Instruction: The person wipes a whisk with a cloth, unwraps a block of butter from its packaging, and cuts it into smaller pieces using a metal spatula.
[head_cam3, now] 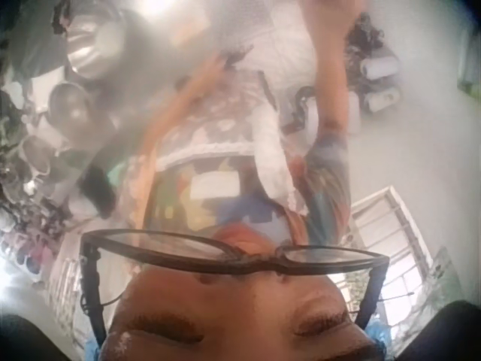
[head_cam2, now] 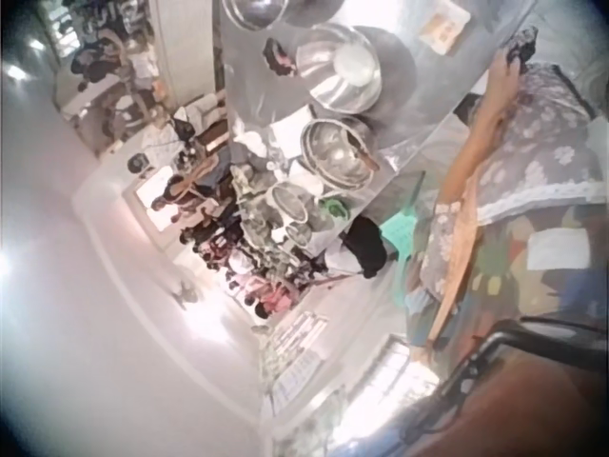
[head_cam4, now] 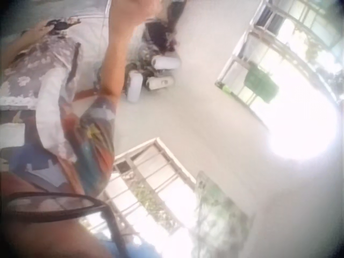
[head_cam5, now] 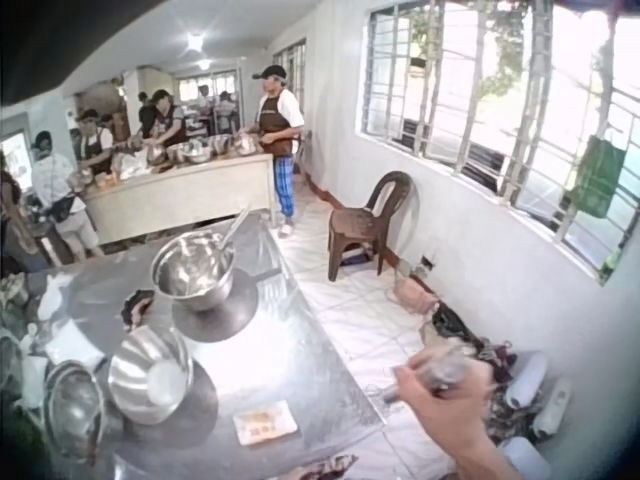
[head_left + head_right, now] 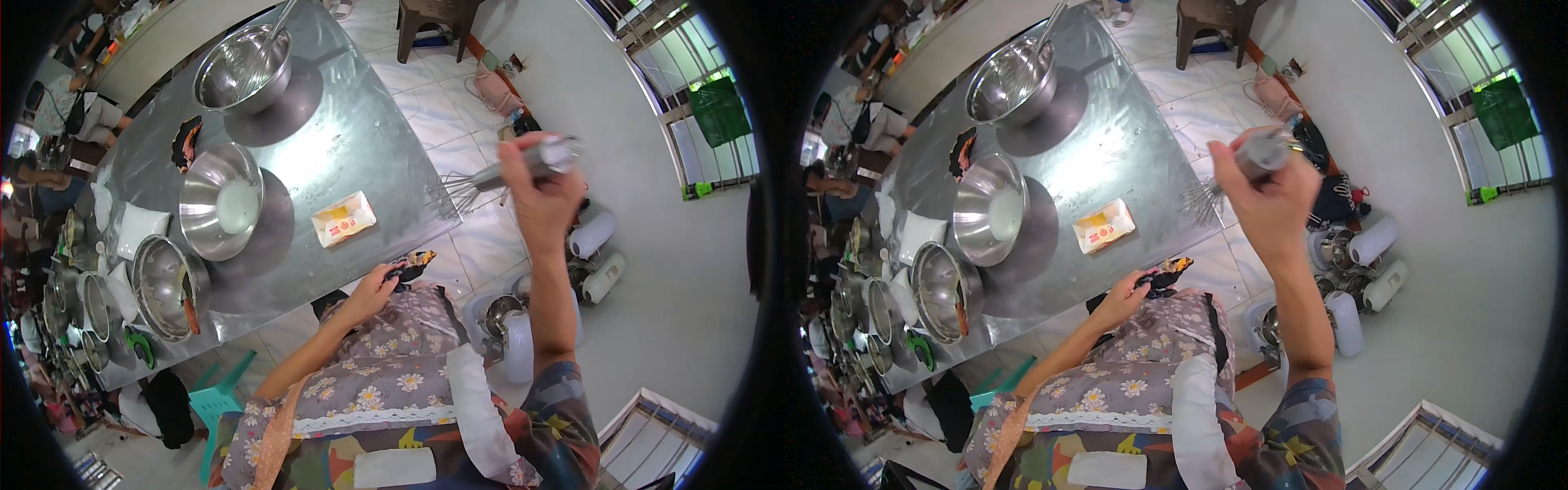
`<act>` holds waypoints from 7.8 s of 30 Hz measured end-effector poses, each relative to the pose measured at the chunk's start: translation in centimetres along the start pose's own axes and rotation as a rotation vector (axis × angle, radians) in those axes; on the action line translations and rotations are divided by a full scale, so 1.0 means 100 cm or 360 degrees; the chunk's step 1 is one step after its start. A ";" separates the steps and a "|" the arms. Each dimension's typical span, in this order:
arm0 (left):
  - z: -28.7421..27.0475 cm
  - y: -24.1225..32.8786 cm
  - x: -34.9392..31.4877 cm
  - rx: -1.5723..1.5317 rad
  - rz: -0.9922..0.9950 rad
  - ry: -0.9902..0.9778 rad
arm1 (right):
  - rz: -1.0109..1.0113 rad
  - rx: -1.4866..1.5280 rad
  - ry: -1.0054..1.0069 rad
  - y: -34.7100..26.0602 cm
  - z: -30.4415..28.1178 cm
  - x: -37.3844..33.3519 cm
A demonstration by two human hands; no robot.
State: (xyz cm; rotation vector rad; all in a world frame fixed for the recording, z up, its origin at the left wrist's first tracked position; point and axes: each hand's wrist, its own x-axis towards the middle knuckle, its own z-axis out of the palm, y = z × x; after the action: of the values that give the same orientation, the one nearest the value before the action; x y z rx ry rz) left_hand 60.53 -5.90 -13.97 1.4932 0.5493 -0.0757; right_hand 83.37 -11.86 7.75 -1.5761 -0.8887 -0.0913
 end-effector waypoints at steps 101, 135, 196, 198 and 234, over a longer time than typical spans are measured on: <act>0.004 0.193 0.017 -0.0547 0.0921 0.0071 | 0.1050 0.0501 -0.0043 0.065 -0.051 -0.005; 0.000 0.159 0.093 -0.0898 0.0190 -0.0710 | 0.0688 -0.0344 -0.0710 0.053 0.002 -0.007; 0.029 0.140 0.043 -0.2035 -0.0405 -0.0546 | 0.1448 0.0601 0.0019 0.094 -0.015 0.006; 0.029 0.138 0.044 -0.2038 -0.0415 -0.0540 | 0.1425 0.0568 -0.0023 0.087 -0.019 0.009; -0.020 0.001 -0.008 -0.1775 -0.0445 -0.0008 | -0.0040 -0.0369 -0.0161 0.057 0.003 -0.050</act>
State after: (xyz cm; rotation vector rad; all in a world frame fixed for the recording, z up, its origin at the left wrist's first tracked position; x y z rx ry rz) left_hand 59.27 -4.19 -13.56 0.3291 0.6372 0.0154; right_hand 83.03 -13.68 0.40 -1.7978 -1.0051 -0.1372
